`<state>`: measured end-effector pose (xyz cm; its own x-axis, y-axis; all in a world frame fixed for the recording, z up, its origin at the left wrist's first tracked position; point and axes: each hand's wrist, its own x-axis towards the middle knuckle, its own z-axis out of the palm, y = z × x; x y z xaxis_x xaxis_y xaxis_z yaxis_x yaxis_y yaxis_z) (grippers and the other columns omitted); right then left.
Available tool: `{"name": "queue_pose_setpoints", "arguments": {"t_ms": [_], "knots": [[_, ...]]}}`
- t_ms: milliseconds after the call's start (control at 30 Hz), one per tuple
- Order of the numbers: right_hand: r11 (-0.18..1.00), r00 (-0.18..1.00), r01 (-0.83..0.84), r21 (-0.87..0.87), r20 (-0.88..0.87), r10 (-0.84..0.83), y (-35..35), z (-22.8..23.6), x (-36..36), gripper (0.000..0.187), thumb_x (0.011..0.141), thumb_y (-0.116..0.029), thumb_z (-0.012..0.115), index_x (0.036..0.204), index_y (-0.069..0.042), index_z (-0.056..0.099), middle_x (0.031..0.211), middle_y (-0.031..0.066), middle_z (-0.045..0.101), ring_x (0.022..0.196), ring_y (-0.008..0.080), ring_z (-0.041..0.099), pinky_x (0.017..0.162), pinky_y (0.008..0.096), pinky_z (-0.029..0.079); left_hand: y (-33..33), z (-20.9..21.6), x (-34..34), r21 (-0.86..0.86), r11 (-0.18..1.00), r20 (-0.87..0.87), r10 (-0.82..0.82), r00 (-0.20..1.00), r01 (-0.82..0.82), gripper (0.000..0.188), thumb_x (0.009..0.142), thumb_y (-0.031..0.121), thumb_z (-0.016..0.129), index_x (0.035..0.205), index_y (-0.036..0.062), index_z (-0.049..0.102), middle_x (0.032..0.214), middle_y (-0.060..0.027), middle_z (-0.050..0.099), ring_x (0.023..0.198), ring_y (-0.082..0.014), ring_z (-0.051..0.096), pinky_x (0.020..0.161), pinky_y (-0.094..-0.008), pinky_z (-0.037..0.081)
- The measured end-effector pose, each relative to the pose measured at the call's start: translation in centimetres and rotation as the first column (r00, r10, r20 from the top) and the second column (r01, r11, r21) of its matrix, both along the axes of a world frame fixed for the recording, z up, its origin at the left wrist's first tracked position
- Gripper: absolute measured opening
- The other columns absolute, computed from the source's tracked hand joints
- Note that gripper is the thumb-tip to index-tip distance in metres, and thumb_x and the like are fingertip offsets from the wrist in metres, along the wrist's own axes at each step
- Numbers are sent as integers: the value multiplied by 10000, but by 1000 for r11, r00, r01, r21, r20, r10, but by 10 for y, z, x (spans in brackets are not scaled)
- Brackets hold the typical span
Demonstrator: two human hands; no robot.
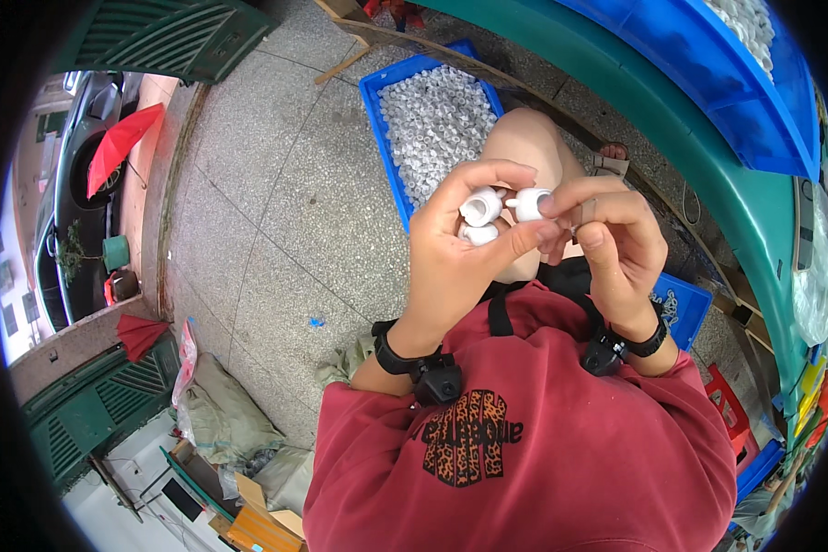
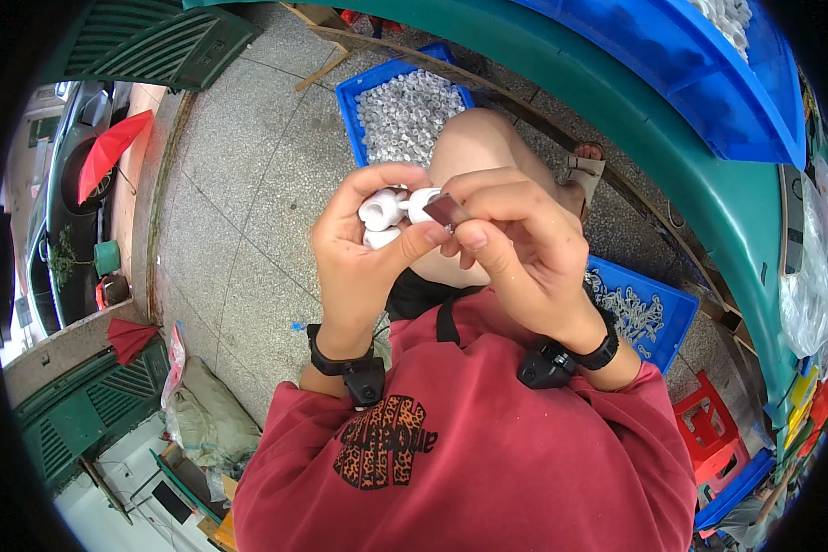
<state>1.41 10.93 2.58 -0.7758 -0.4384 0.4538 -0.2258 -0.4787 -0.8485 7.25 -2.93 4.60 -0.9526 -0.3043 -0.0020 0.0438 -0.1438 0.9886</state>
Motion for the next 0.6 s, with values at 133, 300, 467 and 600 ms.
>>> {"name": "queue_pose_setpoints", "arguments": {"t_ms": [133,300,467,600], "knots": [[996,999,-18,86,-46,22,1,0,-1,92,869,-43,511,910,40,508,932,172,565,679,141,563,569,230,475,-4,-10,-1,233,971,0,-49,999,47,327,741,29,688,1020,15,517,870,-25,583,714,-68,561,668,-183,456],[933,986,55,354,-167,5,1,9,-3,57,820,3,550,872,15,531,909,138,596,705,162,586,570,247,471,-5,-17,1,264,963,11,-60,998,55,229,839,135,606,1009,11,515,795,-29,579,656,-52,530,529,-166,395],[926,915,124,356,-402,32,6,11,-10,122,742,0,614,842,-6,545,904,127,598,735,229,593,604,286,478,-19,-26,2,428,898,116,-163,980,98,270,903,264,500,943,1,544,773,-59,579,533,-41,460,453,-154,332],[932,767,135,337,-630,117,4,10,-21,171,690,-29,647,828,-15,545,880,130,600,746,259,590,626,317,483,-19,-23,1,630,752,278,-450,849,192,368,922,332,442,890,-16,561,787,-79,580,472,-36,417,408,-152,302]]}}
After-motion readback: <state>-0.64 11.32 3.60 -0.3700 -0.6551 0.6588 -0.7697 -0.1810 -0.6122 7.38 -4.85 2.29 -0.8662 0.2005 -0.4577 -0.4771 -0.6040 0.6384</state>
